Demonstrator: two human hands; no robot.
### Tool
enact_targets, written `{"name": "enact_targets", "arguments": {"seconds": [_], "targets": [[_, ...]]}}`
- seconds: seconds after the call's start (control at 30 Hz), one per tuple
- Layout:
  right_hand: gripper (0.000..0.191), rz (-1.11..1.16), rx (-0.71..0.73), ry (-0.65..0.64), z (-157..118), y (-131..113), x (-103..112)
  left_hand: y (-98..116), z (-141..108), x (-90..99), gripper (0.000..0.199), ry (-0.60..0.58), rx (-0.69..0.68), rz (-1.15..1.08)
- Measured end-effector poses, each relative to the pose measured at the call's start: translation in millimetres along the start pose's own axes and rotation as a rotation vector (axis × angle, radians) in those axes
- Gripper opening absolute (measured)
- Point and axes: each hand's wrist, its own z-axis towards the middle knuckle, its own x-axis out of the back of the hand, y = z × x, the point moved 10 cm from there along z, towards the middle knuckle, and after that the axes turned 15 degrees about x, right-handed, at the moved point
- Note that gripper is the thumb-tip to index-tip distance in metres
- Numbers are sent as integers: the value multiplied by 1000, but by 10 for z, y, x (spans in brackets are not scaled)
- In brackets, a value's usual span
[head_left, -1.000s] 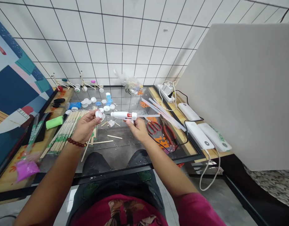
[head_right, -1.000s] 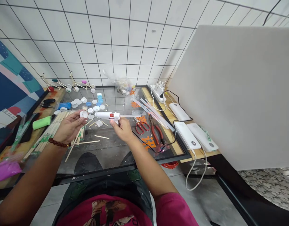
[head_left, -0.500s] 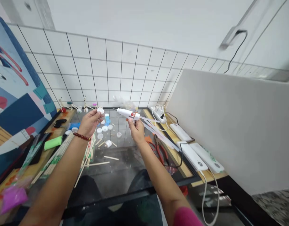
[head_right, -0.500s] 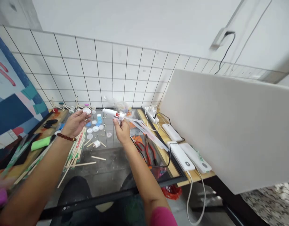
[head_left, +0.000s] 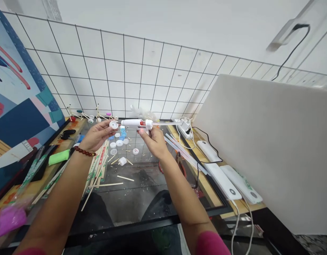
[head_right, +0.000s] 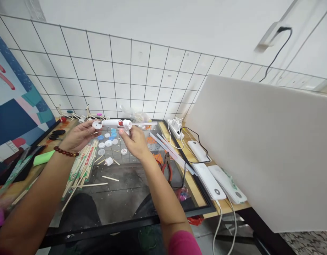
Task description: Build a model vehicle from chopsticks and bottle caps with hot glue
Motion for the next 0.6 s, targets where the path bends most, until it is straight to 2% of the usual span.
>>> {"name": "enact_targets", "arguments": {"seconds": [0.17, 0.43, 0.6], "targets": [[34, -44, 44, -28, -7, -19, -108, 1, -7, -45, 50, -9, -10, 20], [32, -55, -13, -25, -50, 107, -157, -7, -7, -84, 49, -31, -30, 39], [33, -37, -2, -34, -51, 114, -187, -32, 9, -65, 50, -25, -17, 47]]}}
